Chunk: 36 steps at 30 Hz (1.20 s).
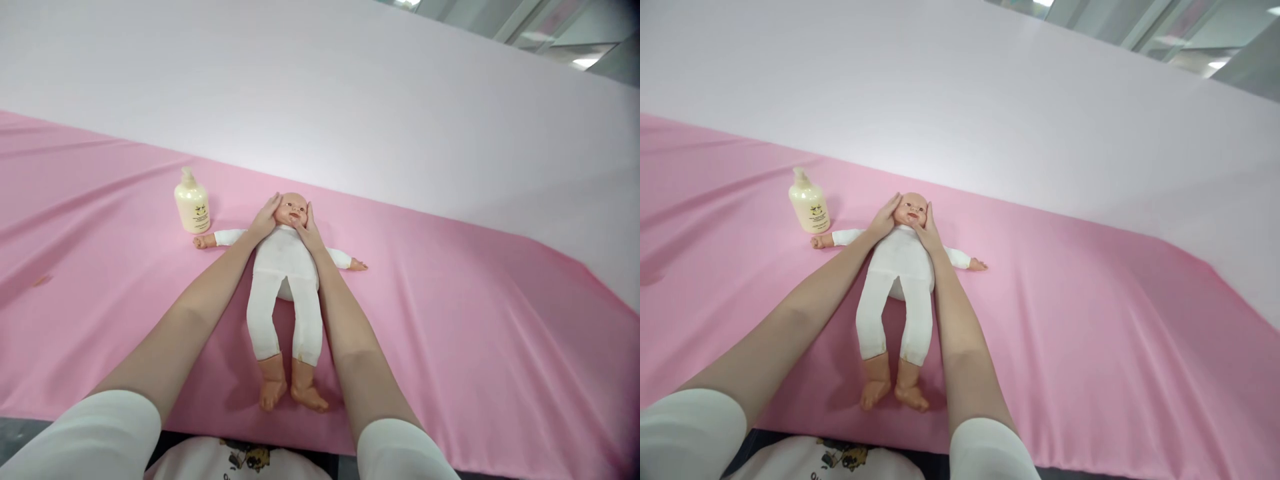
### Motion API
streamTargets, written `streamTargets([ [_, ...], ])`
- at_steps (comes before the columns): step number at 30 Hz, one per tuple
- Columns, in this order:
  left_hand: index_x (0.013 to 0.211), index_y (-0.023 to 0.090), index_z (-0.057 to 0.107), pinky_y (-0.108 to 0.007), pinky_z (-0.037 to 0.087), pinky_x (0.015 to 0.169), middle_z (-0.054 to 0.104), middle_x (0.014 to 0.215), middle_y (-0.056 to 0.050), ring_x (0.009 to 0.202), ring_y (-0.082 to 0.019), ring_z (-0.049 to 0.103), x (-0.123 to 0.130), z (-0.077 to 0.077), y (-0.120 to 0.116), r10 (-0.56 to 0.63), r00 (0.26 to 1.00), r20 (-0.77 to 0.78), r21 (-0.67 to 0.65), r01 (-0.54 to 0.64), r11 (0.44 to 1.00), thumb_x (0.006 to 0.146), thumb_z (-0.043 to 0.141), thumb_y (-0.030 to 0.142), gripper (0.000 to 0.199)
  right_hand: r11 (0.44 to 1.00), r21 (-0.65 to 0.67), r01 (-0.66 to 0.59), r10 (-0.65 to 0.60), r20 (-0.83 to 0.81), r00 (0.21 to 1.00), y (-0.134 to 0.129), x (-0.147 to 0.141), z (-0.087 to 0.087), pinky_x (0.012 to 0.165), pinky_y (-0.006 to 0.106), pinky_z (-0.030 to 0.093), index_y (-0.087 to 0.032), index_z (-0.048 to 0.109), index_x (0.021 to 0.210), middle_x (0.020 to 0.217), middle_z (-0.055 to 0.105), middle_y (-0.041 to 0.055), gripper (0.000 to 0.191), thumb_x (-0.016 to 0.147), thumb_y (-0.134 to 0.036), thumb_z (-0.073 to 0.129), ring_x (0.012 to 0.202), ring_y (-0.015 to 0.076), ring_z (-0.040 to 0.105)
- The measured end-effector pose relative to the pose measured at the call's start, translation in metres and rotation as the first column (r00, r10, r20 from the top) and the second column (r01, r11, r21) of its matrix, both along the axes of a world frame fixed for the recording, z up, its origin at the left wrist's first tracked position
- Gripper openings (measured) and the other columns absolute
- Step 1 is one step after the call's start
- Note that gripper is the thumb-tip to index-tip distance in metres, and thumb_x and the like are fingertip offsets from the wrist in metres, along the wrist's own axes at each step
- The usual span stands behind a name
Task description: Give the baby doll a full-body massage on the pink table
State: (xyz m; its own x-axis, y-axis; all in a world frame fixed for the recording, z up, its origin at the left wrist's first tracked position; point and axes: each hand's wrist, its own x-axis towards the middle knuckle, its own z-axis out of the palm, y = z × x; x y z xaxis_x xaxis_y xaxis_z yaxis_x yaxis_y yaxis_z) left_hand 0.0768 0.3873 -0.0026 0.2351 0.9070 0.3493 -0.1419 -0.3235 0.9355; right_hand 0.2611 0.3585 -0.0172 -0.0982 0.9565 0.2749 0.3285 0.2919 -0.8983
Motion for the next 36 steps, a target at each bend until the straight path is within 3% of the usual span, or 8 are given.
streamTargets([
  [3, 0.152, 0.013, 0.052, -0.048, 0.014, 0.134, 0.038, 0.167, -0.014, 0.161, -0.025, 0.026, -0.006, -0.004, 0.005, 0.079, 0.953, -0.294, 0.249, -0.004, 0.969, 0.083, 0.054, 0.018, 0.069, 0.999, 0.044, -0.009, 0.007, 0.05, 0.999, 0.004, 0.002, -0.006, 0.134, 0.045, 0.019, -0.011, -0.007, 0.167, 0.175, 0.015, 0.0145, 0.133, 0.078, -0.091, 0.052, 0.162, 0.026, 0.022],
  [6, 0.159, 0.013, 0.041, -0.057, 0.023, 0.129, 0.026, 0.172, -0.015, 0.162, -0.032, 0.019, -0.007, -0.008, 0.002, 0.263, 0.776, -0.573, 0.458, 0.037, 0.888, 0.085, 0.047, 0.013, 0.075, 0.989, 0.146, -0.033, 0.011, 0.146, 0.989, 0.004, 0.001, -0.01, 0.135, 0.044, 0.012, -0.014, -0.003, 0.168, 0.176, 0.005, 0.0118, 0.119, 0.086, -0.089, 0.039, 0.164, 0.0225, 0.01],
  [12, 0.153, 0.03, 0.053, -0.059, 0.021, 0.128, 0.02, 0.175, -0.009, 0.164, -0.034, 0.011, -0.017, -0.012, -0.027, 0.316, 0.65, -0.691, 0.473, 0.076, 0.878, 0.093, 0.043, 0.009, 0.064, 0.986, 0.166, -0.012, -0.051, 0.374, 0.926, -0.011, -0.009, 0.0, 0.135, 0.045, 0.006, -0.015, 0.021, 0.167, 0.177, 0.004, 0.0089, 0.087, 0.1, -0.071, 0.025, 0.164, 0.02, -0.01],
  [18, 0.134, 0.026, 0.07, -0.054, 0.008, 0.132, 0.037, 0.168, -0.01, 0.163, -0.032, 0.015, -0.042, -0.01, -0.064, 0.079, 0.917, -0.39, 0.234, 0.015, 0.972, 0.082, 0.061, 0.015, 0.055, 0.98, 0.19, 0.053, -0.143, 0.503, 0.853, -0.033, -0.02, 0.029, 0.13, 0.064, 0.009, -0.016, 0.03, 0.164, 0.176, 0.001, 0.0138, 0.072, 0.102, -0.051, 0.039, 0.164, 0.0323, -0.009],
  [22, 0.147, 0.021, 0.056, -0.04, 0.016, 0.133, 0.038, 0.168, -0.011, 0.16, -0.022, 0.029, -0.049, 0.013, -0.079, 0.129, 0.99, 0.051, -0.018, -0.129, 0.992, 0.091, 0.056, 0.027, 0.057, 0.975, 0.222, 0.005, -0.137, 0.583, 0.801, -0.04, -0.038, 0.061, 0.128, 0.066, 0.009, -0.013, 0.028, 0.164, 0.176, 0.004, 0.0158, 0.07, 0.101, -0.04, 0.04, 0.164, 0.0328, -0.001],
  [27, 0.164, 0.023, 0.021, -0.036, 0.05, 0.113, 0.041, 0.164, -0.014, 0.149, -0.02, 0.047, -0.067, 0.066, -0.086, 0.237, 0.669, 0.704, -0.345, 0.03, 0.938, 0.1, 0.018, 0.072, 0.081, 0.937, 0.316, -0.15, -0.065, 0.579, 0.812, -0.045, -0.088, 0.12, 0.132, 0.058, 0.005, -0.011, 0.016, 0.167, 0.176, 0.004, 0.0146, 0.078, 0.102, -0.049, 0.035, 0.165, 0.0286, -0.001],
  [31, 0.166, 0.021, 0.012, -0.028, 0.057, 0.102, 0.05, 0.155, -0.017, 0.144, -0.018, 0.052, -0.091, 0.097, -0.088, 0.276, 0.508, 0.816, -0.374, 0.1, 0.922, 0.094, 0.013, 0.083, 0.095, 0.892, 0.382, -0.243, -0.013, 0.557, 0.831, -0.053, -0.142, 0.171, 0.131, 0.062, 0.002, -0.024, 0.009, 0.169, 0.177, 0.003, 0.0037, 0.078, 0.103, -0.062, 0.028, 0.165, 0.0276, -0.004],
  [36, 0.166, 0.025, 0.012, -0.024, 0.058, 0.098, 0.057, 0.145, -0.015, 0.138, -0.017, 0.059, -0.111, 0.112, -0.088, 0.317, 0.469, 0.824, -0.404, 0.096, 0.91, 0.098, 0.022, 0.077, 0.087, 0.835, 0.448, -0.318, -0.017, 0.6, 0.8, -0.046, -0.192, 0.222, 0.128, 0.065, -0.005, -0.024, 0.004, 0.169, 0.177, 0.0, 0.002, 0.083, 0.102, -0.071, 0.02, 0.164, 0.0309, -0.01],
])
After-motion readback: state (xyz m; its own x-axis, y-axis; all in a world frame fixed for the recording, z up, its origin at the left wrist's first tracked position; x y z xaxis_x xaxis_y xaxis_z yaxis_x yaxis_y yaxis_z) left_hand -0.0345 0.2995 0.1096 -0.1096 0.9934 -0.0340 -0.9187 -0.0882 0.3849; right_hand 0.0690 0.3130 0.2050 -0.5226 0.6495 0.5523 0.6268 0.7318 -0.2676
